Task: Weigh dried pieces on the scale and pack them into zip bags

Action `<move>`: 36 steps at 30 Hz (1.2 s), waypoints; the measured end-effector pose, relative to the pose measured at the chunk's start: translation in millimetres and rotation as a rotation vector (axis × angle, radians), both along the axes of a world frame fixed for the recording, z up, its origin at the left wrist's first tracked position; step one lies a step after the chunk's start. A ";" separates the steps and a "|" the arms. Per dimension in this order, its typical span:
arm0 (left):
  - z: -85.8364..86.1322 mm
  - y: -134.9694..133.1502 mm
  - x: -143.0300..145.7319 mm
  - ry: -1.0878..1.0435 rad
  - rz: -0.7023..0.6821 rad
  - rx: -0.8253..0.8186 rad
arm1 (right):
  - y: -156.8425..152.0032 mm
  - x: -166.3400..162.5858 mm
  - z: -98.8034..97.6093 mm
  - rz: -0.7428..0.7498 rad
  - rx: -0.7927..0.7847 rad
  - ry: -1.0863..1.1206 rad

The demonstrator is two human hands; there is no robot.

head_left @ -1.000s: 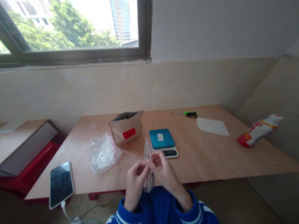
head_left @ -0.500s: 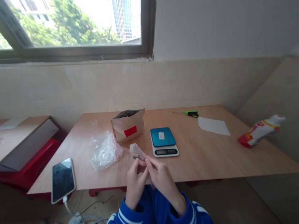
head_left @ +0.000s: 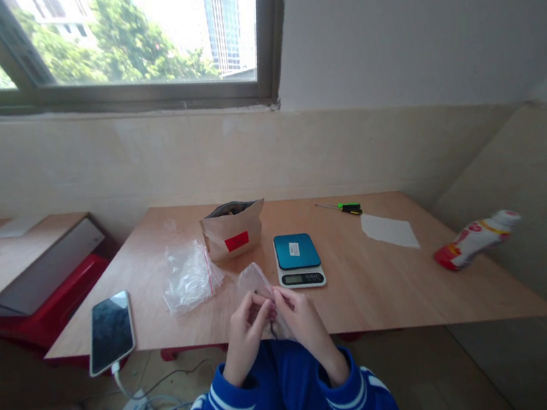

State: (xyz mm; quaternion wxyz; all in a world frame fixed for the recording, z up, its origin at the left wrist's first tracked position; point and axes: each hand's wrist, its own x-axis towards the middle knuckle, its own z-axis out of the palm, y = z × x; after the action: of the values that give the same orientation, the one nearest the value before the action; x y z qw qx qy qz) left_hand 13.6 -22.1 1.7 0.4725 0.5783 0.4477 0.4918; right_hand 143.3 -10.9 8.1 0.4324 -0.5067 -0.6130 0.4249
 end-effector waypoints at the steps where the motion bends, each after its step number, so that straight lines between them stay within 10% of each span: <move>1: 1.2 0.1 -0.4 -0.008 0.029 -0.007 | -0.4 0.2 0.1 -0.014 0.000 -0.022; 17: 9.2 1.6 0.5 0.180 0.083 -0.008 | -4.8 3.8 12.4 0.199 -0.043 0.141; 28: 9.6 -2.0 -3.1 0.298 0.116 0.020 | 16.7 27.2 3.7 -0.431 0.101 -0.100; 32: 7.4 -2.7 -4.5 0.176 -0.020 0.021 | 22.9 39.1 21.7 -0.367 0.105 0.024; 36: -8.7 3.9 3.9 -0.165 0.238 0.034 | 17.8 33.7 38.5 -0.278 0.070 0.216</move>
State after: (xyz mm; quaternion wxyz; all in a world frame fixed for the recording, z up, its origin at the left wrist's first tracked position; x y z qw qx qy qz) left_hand 17.5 -18.2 -7.0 0.4361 0.4867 0.4643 0.5978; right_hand 177.0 6.9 46.7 0.5677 -0.5225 -0.5017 0.3912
